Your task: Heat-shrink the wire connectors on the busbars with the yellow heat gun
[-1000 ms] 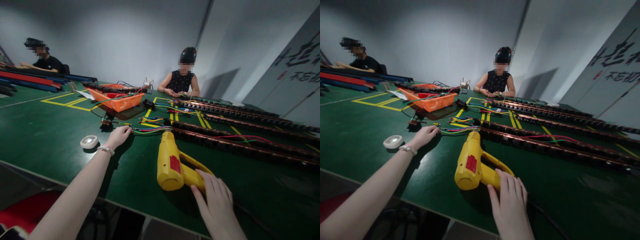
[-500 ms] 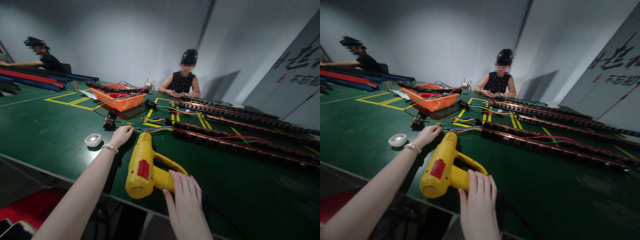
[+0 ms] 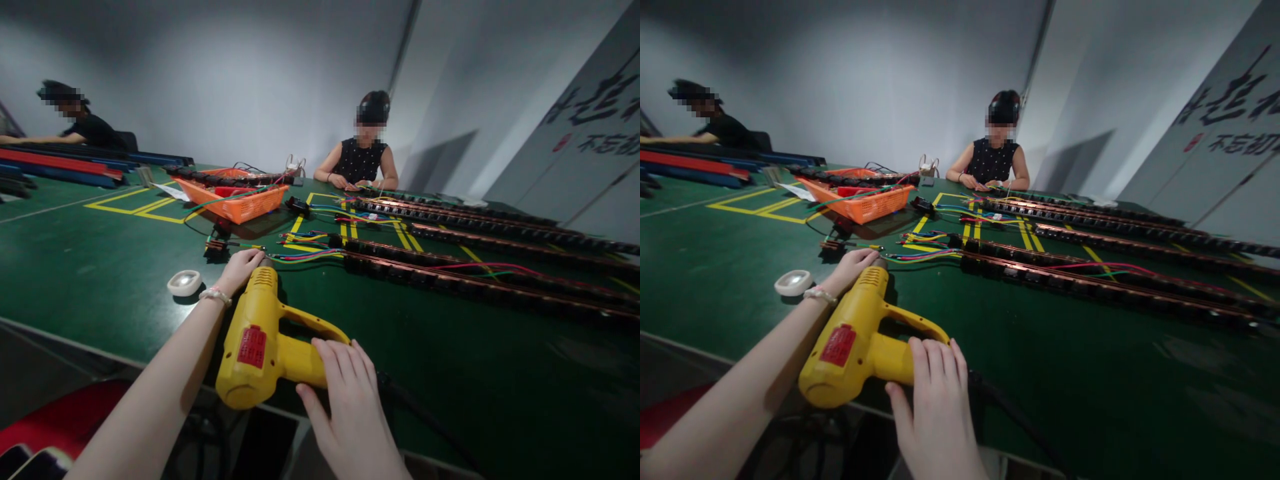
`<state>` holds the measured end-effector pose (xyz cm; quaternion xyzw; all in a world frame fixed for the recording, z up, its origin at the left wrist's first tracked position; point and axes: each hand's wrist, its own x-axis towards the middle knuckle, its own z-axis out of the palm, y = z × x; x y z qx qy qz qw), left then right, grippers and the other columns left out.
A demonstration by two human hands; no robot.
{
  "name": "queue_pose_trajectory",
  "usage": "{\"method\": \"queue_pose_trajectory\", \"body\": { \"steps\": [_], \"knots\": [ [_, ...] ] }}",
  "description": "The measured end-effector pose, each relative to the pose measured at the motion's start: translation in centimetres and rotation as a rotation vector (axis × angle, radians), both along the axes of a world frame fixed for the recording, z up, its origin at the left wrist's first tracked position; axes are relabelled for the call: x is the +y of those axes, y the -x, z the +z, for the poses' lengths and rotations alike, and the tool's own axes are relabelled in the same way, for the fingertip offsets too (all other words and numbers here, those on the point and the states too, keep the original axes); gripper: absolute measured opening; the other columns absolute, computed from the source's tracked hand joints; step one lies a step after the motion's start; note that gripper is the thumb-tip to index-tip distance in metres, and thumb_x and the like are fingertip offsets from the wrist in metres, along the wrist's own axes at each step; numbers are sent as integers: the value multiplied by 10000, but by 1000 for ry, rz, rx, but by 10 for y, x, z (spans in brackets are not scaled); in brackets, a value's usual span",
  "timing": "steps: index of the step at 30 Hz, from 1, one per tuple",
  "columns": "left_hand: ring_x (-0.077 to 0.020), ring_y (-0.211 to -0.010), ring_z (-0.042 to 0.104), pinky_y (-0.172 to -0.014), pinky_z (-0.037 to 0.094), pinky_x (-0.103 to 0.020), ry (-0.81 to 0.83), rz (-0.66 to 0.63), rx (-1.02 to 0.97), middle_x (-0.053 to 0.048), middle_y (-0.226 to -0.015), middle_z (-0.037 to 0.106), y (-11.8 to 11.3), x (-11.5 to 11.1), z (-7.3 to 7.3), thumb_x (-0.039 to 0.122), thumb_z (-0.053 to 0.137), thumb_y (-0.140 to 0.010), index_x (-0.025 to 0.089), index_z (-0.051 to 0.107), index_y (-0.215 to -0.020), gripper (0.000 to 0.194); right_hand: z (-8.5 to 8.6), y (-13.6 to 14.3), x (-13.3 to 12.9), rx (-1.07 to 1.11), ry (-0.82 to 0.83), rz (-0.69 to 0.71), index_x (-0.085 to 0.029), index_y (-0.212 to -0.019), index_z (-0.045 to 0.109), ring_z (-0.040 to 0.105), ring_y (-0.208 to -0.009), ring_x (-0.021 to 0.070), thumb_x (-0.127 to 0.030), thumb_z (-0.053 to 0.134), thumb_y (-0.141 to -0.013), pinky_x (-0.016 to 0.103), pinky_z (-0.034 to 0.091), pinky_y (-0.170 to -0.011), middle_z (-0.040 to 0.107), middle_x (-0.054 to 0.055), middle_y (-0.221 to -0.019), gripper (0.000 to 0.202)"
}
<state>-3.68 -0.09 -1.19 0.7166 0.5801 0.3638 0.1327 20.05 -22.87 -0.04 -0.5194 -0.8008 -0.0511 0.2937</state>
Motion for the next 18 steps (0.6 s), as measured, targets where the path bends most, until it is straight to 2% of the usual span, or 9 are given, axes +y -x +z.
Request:
{"method": "queue_pose_trajectory", "body": {
  "steps": [5,10,14,18],
  "knots": [
    [-211,-822,600,-756,428,-277,-8,1,20,-76,-860,701,-2,-5,3,482,361,-843,159,669,-809,447,2,-5,2,14,36,-5,-187,-1236,458,559,-1079,249,-284,538,-859,522,388,-1037,608,83,-1120,397],
    [-188,-778,577,-709,410,-258,-11,-2,3,-56,-796,675,-5,-8,5,468,397,-837,148,668,-798,421,7,-22,5,6,104,26,-213,-1233,450,549,-1106,227,-279,523,-868,523,358,-1065,603,65,-1144,379],
    [-148,-650,515,-586,367,-238,28,-16,-87,-21,-675,596,-6,-8,6,497,438,-814,138,673,-831,430,8,-41,9,-11,136,-1,-230,-1230,445,544,-1118,216,-323,500,-886,523,351,-1068,601,54,-1152,361],
    [-115,-545,441,-512,329,-229,128,-82,-201,6,-599,512,-5,-6,5,525,457,-790,128,663,-837,450,6,-62,11,-32,109,-49,-233,-1218,460,554,-1114,212,-369,490,-892,513,357,-1061,609,50,-1156,354]
  ]
}}
